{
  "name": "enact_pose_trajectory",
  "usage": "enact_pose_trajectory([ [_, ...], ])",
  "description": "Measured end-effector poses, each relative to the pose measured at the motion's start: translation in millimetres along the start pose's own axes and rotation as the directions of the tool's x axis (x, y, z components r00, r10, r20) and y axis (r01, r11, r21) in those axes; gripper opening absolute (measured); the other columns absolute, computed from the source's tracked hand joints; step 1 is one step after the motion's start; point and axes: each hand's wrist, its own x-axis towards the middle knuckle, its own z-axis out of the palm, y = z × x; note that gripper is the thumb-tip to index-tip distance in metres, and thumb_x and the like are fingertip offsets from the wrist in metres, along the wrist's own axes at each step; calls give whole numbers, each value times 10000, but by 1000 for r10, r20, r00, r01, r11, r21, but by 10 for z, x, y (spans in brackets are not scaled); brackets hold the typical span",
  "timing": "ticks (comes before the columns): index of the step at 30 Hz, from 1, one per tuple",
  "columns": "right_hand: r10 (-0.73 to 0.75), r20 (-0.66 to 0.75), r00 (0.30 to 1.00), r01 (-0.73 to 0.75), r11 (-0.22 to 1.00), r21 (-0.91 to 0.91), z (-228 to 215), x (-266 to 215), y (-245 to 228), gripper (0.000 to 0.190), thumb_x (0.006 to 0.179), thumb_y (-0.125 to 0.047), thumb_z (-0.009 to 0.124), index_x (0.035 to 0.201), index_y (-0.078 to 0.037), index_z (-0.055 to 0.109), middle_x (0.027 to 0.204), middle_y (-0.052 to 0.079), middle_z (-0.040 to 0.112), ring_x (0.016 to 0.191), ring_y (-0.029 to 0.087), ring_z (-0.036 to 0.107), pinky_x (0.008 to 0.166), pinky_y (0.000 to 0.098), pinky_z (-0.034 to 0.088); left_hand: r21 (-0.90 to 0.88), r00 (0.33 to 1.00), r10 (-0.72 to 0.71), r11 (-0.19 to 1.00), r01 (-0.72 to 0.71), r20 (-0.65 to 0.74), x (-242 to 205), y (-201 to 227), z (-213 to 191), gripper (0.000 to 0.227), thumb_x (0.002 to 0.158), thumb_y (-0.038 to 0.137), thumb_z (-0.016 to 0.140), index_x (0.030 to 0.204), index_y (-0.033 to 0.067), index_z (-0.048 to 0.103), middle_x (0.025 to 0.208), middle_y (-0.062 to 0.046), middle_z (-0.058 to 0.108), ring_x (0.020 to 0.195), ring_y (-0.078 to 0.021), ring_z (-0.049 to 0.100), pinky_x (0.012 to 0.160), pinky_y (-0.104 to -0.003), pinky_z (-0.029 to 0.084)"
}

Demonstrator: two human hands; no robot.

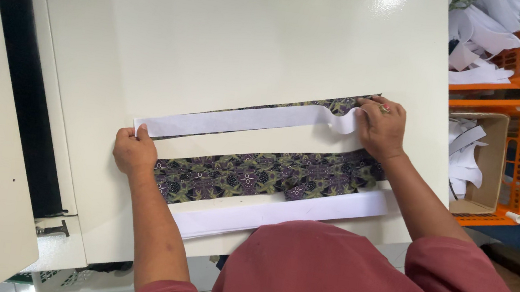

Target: The person repeatedly picks up patterned fabric strips and white paper strips, aligns them on a white work surface, and feeds them into a machine. The person handles the strips one at a time, adjusting alignment before each insertion.

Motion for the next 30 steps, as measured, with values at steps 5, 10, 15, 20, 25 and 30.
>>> enact_pose_trajectory([
  [5,3,-5,1000,-3,991,-135,-191,27,307,99,1052,-250,706,1013,-160,717,978,-10,738,1032,250,620,1022,448,350,-5,1000,-9,1000,9,0,9,-21,19,280,960,357,723,961,82,668,847,-71,722,789,-273,695,694,-440,540],
  [10,126,132,983,-112,988,-108,-217,62,492,169,1014,-312,745,944,-159,765,851,1,724,913,224,616,984,444,344,11,1000,3,1000,-3,-11,6,-31,30,284,959,352,730,971,74,674,851,-76,721,789,-275,693,684,-442,538],
  [15,450,343,824,-489,872,31,-256,162,556,330,976,-450,731,1007,-123,764,862,49,707,857,240,675,916,377,465,0,999,29,1000,-29,-31,12,-56,45,286,955,338,743,979,61,678,867,-83,726,779,-266,701,696,-419,549],
  [20,418,423,804,-393,907,-150,-336,189,500,354,873,-453,775,933,-104,795,837,65,755,837,264,700,898,417,461,-2,1000,-18,1000,18,3,10,-40,33,291,965,348,734,1002,66,675,865,-81,730,783,-260,702,697,-413,544],
  [25,519,432,738,-473,854,-217,-381,202,402,419,888,-531,769,967,-120,791,869,64,761,845,255,708,829,397,514,19,1000,-12,1000,12,2,16,-45,27,294,962,352,729,1015,68,676,879,-79,728,802,-261,697,691,-419,539],
  [30,608,375,700,-560,793,-240,-379,224,301,449,884,-570,760,958,-128,796,873,51,768,854,231,716,831,386,518,49,999,25,998,-24,-19,30,-74,54,308,972,364,737,1006,63,684,891,-88,729,811,-271,696,709,-424,540],
])
